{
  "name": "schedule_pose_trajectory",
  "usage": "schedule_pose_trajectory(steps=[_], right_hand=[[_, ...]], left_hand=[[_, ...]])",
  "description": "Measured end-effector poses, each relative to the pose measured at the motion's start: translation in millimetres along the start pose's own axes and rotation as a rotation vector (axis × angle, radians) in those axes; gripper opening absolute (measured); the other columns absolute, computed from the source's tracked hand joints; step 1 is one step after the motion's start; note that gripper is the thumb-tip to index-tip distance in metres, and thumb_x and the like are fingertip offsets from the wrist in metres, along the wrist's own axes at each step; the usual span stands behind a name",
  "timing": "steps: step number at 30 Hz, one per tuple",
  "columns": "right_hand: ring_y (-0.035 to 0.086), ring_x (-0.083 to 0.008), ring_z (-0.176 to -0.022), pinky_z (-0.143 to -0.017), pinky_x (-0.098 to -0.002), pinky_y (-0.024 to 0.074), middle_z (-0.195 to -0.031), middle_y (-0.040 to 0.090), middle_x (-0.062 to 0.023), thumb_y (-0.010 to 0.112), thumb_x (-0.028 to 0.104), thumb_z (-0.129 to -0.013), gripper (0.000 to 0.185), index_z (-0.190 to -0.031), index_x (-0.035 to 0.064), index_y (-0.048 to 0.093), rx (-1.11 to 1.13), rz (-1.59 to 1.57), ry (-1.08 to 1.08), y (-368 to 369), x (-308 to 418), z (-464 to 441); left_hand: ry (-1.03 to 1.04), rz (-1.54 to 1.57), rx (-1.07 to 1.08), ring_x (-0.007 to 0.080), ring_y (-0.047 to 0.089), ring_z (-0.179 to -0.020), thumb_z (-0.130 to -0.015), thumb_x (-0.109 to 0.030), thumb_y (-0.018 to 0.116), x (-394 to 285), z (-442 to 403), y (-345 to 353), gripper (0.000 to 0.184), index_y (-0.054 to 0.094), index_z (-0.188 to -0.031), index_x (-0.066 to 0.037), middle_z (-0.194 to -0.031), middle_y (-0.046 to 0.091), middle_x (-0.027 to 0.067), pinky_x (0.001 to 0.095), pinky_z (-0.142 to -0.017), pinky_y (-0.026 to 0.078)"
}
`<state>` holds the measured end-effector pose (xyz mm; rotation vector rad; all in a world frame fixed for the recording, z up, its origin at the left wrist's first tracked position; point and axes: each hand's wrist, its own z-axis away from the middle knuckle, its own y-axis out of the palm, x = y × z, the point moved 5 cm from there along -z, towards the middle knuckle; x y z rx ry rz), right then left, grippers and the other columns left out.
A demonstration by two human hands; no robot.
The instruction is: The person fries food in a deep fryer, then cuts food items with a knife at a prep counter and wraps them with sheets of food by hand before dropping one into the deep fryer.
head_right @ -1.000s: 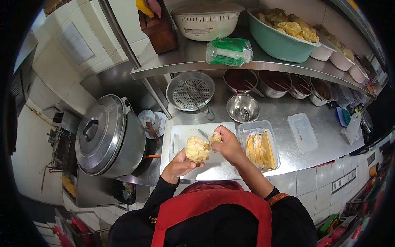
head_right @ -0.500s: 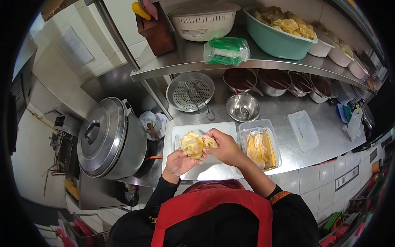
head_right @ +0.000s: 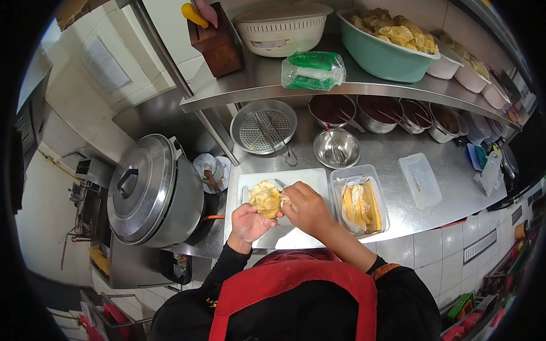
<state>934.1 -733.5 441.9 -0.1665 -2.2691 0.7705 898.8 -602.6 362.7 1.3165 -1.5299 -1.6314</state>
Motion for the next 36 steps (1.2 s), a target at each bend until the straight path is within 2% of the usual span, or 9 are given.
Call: schedule_pose_trajectory(steps=[6, 18, 21, 24, 27, 30, 33, 36], right_hand=[[0.054, -0.0307, -0.072, -0.063, -0.0376, 0.046, -0.078, 0.052, -0.0138, 0.057, 0.006, -0.069, 0.017, -0.084, 0.0007, 0.053, -0.05, 0.001, 0.092, 3, -5, 1], [0.057, -0.0322, -0.069, -0.061, -0.0372, 0.0467, -0.077, 0.057, -0.0145, 0.058, 0.007, -0.068, 0.016, -0.084, 0.0024, 0.056, -0.119, -0.013, 0.231, 2, -22, -1], [0.058, -0.0323, -0.069, -0.06, -0.0376, 0.0466, -0.077, 0.057, -0.0147, 0.058, 0.006, -0.068, 0.015, -0.083, 0.0023, 0.056, -0.139, 0.022, 0.223, -1, -28, -2], [0.058, -0.0332, -0.07, -0.06, -0.037, 0.0467, -0.078, 0.057, -0.0156, 0.059, 0.006, -0.068, 0.015, -0.082, 0.0022, 0.056, -0.126, 0.023, 0.23, -2, -30, -2], [0.059, -0.0264, -0.068, -0.062, -0.0327, 0.0474, -0.079, 0.059, -0.0124, 0.057, 0.005, -0.071, 0.012, -0.083, 0.0021, 0.054, -0.09, 0.014, 0.244, -2, -33, -2], [0.057, -0.0155, -0.07, -0.064, -0.0272, 0.0467, -0.082, 0.059, -0.0075, 0.054, 0.001, -0.076, 0.011, -0.087, 0.0029, 0.051, 0.104, -0.95, 0.544, 19, -58, 5], [0.053, -0.0085, -0.073, -0.066, -0.0237, 0.0453, -0.084, 0.056, -0.0047, 0.052, -0.002, -0.078, 0.014, -0.089, 0.0042, 0.046, 0.192, -1.101, 0.688, 15, -44, 1], [0.054, -0.0093, -0.074, -0.065, -0.023, 0.0451, -0.085, 0.056, -0.0045, 0.053, -0.002, -0.077, 0.017, -0.089, 0.0051, 0.044, 0.187, -0.982, 0.599, 24, -54, 7]], left_hand=[[0.006, 0.014, -0.002, 0.0344, 0.05, -0.094, -0.074, -0.019, 0.04, 0, -2, 4, 0.054, 0.038, -0.124, 0.001, -0.118, 0.048, 0.0179, 0.0371, -0.068, 0.046], [0.04, 0.09, 0.009, 0.0333, 0.046, -0.092, -0.072, -0.018, 0.041, 1, -5, 4, 0.056, 0.036, -0.125, 0.0, -0.119, 0.045, 0.0157, 0.0358, -0.066, 0.046], [0.028, 0.052, -0.131, 0.0302, 0.043, -0.084, -0.067, -0.017, 0.044, 2, -6, 3, 0.061, 0.037, -0.125, 0.0, -0.114, 0.045, 0.0154, 0.0332, -0.061, 0.045], [0.031, 0.023, -0.142, 0.0289, 0.044, -0.083, -0.067, -0.017, 0.044, 2, -6, 0, 0.061, 0.037, -0.125, -0.001, -0.113, 0.046, 0.0149, 0.0328, -0.062, 0.044], [0.017, 0.009, -0.122, 0.0279, 0.044, -0.083, -0.069, -0.019, 0.044, 1, -6, 0, 0.059, 0.038, -0.124, 0.0, -0.113, 0.047, 0.0153, 0.0326, -0.063, 0.044], [0.021, -0.159, -0.124, 0.0269, 0.048, -0.086, -0.072, -0.02, 0.045, -4, -5, -4, 0.056, 0.037, -0.123, 0.002, -0.112, 0.048, 0.0158, 0.0321, -0.065, 0.044], [0.019, -0.477, -0.212, 0.0258, 0.052, -0.09, -0.074, -0.018, 0.047, -9, -5, -5, 0.055, 0.036, -0.124, 0.002, -0.111, 0.05, 0.0162, 0.0315, -0.068, 0.045], [0.004, -0.475, -0.193, 0.025, 0.055, -0.09, -0.075, -0.016, 0.048, -8, -5, -3, 0.054, 0.034, -0.125, 0.001, -0.109, 0.051, 0.0163, 0.0308, -0.071, 0.046]])
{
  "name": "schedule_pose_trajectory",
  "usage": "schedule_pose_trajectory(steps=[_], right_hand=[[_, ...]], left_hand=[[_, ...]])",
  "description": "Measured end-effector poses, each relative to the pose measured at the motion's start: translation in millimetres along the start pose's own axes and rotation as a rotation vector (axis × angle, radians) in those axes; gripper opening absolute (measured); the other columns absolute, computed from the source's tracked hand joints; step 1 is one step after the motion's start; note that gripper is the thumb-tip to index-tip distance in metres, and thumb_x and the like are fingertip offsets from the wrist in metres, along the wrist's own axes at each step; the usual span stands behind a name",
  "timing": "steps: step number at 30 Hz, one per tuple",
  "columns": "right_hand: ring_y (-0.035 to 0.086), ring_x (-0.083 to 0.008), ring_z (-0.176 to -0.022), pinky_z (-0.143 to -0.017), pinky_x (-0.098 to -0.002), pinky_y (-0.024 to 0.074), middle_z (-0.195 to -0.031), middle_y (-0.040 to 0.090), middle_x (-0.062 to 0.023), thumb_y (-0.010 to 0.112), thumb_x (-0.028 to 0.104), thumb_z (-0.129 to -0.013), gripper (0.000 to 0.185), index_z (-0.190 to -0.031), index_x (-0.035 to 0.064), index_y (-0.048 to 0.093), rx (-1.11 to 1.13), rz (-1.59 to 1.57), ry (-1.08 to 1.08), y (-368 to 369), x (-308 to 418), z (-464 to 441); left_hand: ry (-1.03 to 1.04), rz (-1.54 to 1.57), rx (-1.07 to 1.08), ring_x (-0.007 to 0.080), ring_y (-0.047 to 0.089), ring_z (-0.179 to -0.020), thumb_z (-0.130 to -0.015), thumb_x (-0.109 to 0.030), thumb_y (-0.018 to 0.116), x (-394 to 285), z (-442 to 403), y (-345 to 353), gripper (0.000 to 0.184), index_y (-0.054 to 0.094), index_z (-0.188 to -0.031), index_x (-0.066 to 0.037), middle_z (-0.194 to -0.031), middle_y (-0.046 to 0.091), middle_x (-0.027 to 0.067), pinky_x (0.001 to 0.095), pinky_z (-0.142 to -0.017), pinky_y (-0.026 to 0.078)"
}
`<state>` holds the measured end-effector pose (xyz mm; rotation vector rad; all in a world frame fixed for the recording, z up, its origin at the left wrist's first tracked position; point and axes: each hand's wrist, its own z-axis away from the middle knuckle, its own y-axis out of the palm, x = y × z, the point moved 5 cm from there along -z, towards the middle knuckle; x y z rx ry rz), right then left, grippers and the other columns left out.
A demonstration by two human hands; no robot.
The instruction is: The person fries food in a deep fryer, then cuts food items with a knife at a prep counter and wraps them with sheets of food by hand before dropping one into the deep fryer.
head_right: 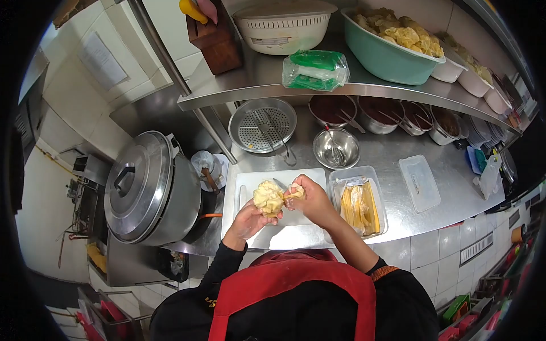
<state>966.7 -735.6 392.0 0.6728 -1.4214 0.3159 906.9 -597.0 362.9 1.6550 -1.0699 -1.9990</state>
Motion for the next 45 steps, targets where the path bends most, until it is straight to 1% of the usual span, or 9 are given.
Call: schedule_pose_trajectory(steps=[3, 6, 12, 21, 24, 27, 32, 39, 45], right_hand=[[0.052, -0.009, -0.072, -0.064, -0.0236, 0.044, -0.082, 0.056, -0.0044, 0.056, 0.0, -0.075, 0.018, -0.087, 0.0048, 0.045, -0.088, 0.021, 0.022, -1, -3, -1], [0.05, -0.0092, -0.069, -0.063, -0.0244, 0.0425, -0.076, 0.056, -0.0047, 0.058, 0.003, -0.072, 0.016, -0.083, 0.0038, 0.046, -0.14, 0.569, -0.141, 2, 14, 0], [0.048, -0.008, -0.073, -0.067, -0.0231, 0.041, -0.073, 0.052, -0.0016, 0.057, 0.003, -0.07, 0.011, -0.077, 0.0021, 0.049, -0.168, 0.508, -0.071, -2, 13, -5], [0.054, -0.0195, -0.058, -0.057, -0.0293, 0.0438, -0.067, 0.057, -0.0111, 0.057, 0.004, -0.07, 0.013, -0.081, 0.003, 0.051, -0.316, 0.76, -0.225, 1, 26, -3], [0.056, -0.0165, -0.061, -0.057, -0.0283, 0.0435, -0.065, 0.056, -0.0086, 0.057, 0.004, -0.072, 0.01, -0.08, 0.0029, 0.051, -0.448, 0.853, -0.245, -28, 10, -5], [0.059, -0.0141, -0.068, -0.059, -0.0272, 0.0444, -0.067, 0.056, -0.0042, 0.053, 0.003, -0.075, 0.008, -0.083, 0.0038, 0.053, -0.272, 0.594, -0.055, -58, 2, -5], [0.054, -0.0095, -0.082, -0.07, -0.0277, 0.0491, -0.099, 0.053, -0.0029, 0.058, 0.013, -0.083, 0.024, -0.103, 0.0057, 0.048, 0.049, -0.138, 0.275, -4, 15, 7], [0.055, -0.0085, -0.077, -0.064, -0.0232, 0.0444, -0.083, 0.057, -0.0028, 0.064, 0.011, -0.077, 0.017, -0.088, 0.0018, 0.055, -0.077, 0.34, -0.059, 1, 26, 8], [0.054, -0.0076, -0.067, -0.061, -0.0239, 0.0439, -0.073, 0.058, -0.0051, 0.065, 0.009, -0.073, 0.013, -0.081, 0.0015, 0.057, -0.257, 0.629, -0.159, 4, 45, 20]], left_hand=[[-0.009, -0.128, -0.003, 0.0252, 0.056, -0.09, -0.075, -0.016, 0.048, -3, -1, 4, 0.055, 0.033, -0.125, 0.001, -0.109, 0.051, 0.0168, 0.0305, -0.07, 0.046], [-0.025, -0.146, -0.007, 0.0244, 0.056, -0.089, -0.074, -0.015, 0.048, -2, -2, 3, 0.055, 0.033, -0.124, 0.001, -0.108, 0.051, 0.0167, 0.03, -0.07, 0.046], [-0.019, -0.09, 0.038, 0.0236, 0.055, -0.088, -0.074, -0.015, 0.047, 0, -2, 3, 0.055, 0.034, -0.124, 0.001, -0.107, 0.051, 0.017, 0.03, -0.071, 0.045], [-0.022, -0.112, 0.005, 0.0243, 0.055, -0.089, -0.074, -0.014, 0.047, -1, -4, 7, 0.057, 0.032, -0.126, 0.001, -0.109, 0.051, 0.0186, 0.0307, -0.07, 0.045], [-0.011, 0.116, 0.149, 0.0189, 0.054, -0.091, -0.078, -0.009, 0.044, -7, 3, 11, 0.059, 0.024, -0.133, -0.002, -0.116, 0.049, 0.0131, 0.0268, -0.071, 0.042], [0.128, -0.234, -0.005, 0.0187, 0.053, -0.097, -0.079, -0.005, 0.044, -31, 7, 18, 0.058, 0.022, -0.132, -0.002, -0.116, 0.049, 0.0126, 0.0268, -0.074, 0.043], [0.213, -0.709, -0.136, 0.0171, 0.049, -0.104, -0.073, 0.001, 0.06, -29, -5, 15, 0.057, 0.029, -0.121, -0.002, -0.112, 0.041, 0.0079, 0.0308, -0.088, 0.043], [0.356, -1.379, -0.261, 0.0228, 0.053, -0.094, -0.065, 0.0, 0.066, -42, -4, 45, 0.057, 0.041, -0.116, -0.004, -0.105, 0.042, 0.0121, 0.0296, -0.081, 0.046], [0.516, -1.174, -0.363, 0.0231, 0.052, -0.093, -0.061, 0.002, 0.066, -34, -5, 38, 0.052, 0.048, -0.109, -0.003, -0.1, 0.042, 0.0114, 0.0298, -0.075, 0.046]])
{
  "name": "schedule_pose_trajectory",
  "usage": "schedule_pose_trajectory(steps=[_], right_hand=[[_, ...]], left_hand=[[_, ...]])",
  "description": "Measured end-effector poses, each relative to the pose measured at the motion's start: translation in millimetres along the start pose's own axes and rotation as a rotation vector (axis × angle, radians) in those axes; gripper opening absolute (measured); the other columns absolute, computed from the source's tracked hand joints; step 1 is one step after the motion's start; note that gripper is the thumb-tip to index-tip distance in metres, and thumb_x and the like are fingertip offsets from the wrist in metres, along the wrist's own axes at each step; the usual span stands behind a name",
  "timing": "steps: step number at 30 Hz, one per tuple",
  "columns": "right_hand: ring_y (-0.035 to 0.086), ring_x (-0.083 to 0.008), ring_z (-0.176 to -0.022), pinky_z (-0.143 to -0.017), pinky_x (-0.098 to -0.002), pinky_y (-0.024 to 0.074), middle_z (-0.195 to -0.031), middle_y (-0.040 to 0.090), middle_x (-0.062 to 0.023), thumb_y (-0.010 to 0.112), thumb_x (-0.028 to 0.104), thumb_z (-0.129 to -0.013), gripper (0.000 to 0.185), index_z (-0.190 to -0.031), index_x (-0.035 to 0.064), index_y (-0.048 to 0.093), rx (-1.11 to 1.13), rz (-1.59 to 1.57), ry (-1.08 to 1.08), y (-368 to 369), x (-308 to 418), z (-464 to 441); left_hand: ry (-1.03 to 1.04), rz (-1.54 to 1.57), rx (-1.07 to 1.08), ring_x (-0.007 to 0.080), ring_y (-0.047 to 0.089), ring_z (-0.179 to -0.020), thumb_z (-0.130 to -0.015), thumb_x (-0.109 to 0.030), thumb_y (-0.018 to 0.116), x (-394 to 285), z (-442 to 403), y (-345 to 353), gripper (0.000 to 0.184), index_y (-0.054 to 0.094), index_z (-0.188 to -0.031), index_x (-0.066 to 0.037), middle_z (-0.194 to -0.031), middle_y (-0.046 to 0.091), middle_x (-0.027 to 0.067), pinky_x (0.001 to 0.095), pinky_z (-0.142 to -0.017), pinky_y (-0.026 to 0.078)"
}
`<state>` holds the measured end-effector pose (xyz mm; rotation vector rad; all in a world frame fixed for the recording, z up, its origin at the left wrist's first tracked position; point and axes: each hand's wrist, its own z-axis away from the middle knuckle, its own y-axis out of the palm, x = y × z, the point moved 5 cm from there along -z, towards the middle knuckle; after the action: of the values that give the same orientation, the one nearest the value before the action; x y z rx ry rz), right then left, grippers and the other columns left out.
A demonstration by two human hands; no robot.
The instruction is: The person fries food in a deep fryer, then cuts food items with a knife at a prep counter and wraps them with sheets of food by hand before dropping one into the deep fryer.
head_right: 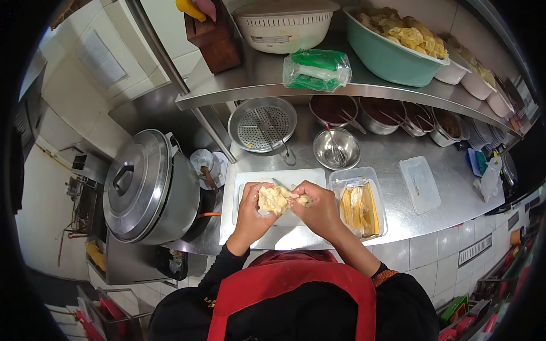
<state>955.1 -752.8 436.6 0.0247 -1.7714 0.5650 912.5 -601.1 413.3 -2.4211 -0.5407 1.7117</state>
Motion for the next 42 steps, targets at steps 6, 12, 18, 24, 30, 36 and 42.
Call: schedule_pose_trajectory(steps=[6, 12, 18, 24, 30, 36, 42], right_hand=[[0.054, -0.0069, -0.075, -0.067, -0.0212, 0.0461, -0.084, 0.056, -0.0015, 0.063, 0.002, -0.075, 0.015, -0.086, 0.0034, 0.052, 0.157, -0.322, 0.062, 5, -2, 7], [0.054, -0.0072, -0.074, -0.065, -0.0213, 0.0478, -0.086, 0.055, -0.0014, 0.064, 0.004, -0.077, 0.02, -0.091, 0.0035, 0.05, 0.126, -0.685, 0.205, 16, -9, -5], [0.056, -0.0091, -0.077, -0.066, -0.0241, 0.0494, -0.083, 0.055, -0.0004, 0.061, 0.002, -0.077, 0.014, -0.088, 0.0056, 0.053, 0.203, -0.663, 0.363, 22, -17, -4], [0.056, -0.0092, -0.073, -0.063, -0.0249, 0.0505, -0.08, 0.055, -0.0005, 0.056, 0.0, -0.078, 0.009, -0.083, 0.0065, 0.052, 0.149, -0.702, 0.337, 25, -37, -3], [0.058, -0.0112, -0.074, -0.062, -0.0267, 0.0512, -0.083, 0.055, -0.0002, 0.056, -0.004, -0.075, 0.019, -0.089, 0.0079, 0.051, 0.152, -0.864, 0.338, -12, -38, -20], [0.058, -0.0118, -0.075, -0.059, -0.0257, 0.0505, -0.087, 0.056, -0.0043, 0.059, 0.001, -0.075, 0.026, -0.1, 0.0039, 0.05, -0.394, -0.289, -0.431, -196, 108, -92], [0.06, -0.0193, -0.084, -0.07, -0.0296, 0.048, -0.092, 0.063, -0.0107, 0.051, 0.015, -0.083, 0.019, -0.092, 0.0007, 0.06, -0.316, 1.137, -0.574, -284, 150, -207]], left_hand=[[0.014, -0.163, -0.225, 0.0269, 0.051, -0.091, -0.058, 0.001, 0.068, 0, -5, -12, 0.05, 0.047, -0.103, -0.002, -0.099, 0.042, 0.0122, 0.0321, -0.075, 0.045], [0.221, -0.262, -0.204, 0.0321, 0.046, -0.095, -0.053, 0.006, 0.064, -14, -5, -7, 0.057, 0.043, -0.106, -0.004, -0.103, 0.04, 0.0159, 0.0367, -0.079, 0.042], [0.281, -0.285, -0.092, 0.0345, 0.045, -0.094, -0.051, 0.009, 0.059, -13, -4, 0, 0.06, 0.042, -0.106, -0.004, -0.103, 0.041, 0.0174, 0.0375, -0.08, 0.041], [0.239, -0.282, -0.168, 0.0338, 0.046, -0.094, -0.052, 0.008, 0.06, -5, -4, 0, 0.058, 0.042, -0.106, -0.003, -0.101, 0.042, 0.0178, 0.0372, -0.08, 0.041], [-0.028, 0.015, -0.255, 0.0252, 0.05, -0.091, -0.06, 0.001, 0.067, 27, -6, -1, 0.051, 0.041, -0.103, -0.002, -0.097, 0.046, 0.0143, 0.0326, -0.08, 0.042], [-0.069, -0.069, -0.272, 0.0206, 0.054, -0.085, -0.062, -0.003, 0.07, 36, 0, -12, 0.05, 0.041, -0.104, -0.003, -0.093, 0.049, 0.0114, 0.0303, -0.077, 0.044], [-0.085, -0.042, -0.27, 0.0206, 0.055, -0.084, -0.063, -0.003, 0.07, 33, 6, -16, 0.05, 0.04, -0.103, -0.003, -0.092, 0.05, 0.012, 0.0297, -0.075, 0.045]])
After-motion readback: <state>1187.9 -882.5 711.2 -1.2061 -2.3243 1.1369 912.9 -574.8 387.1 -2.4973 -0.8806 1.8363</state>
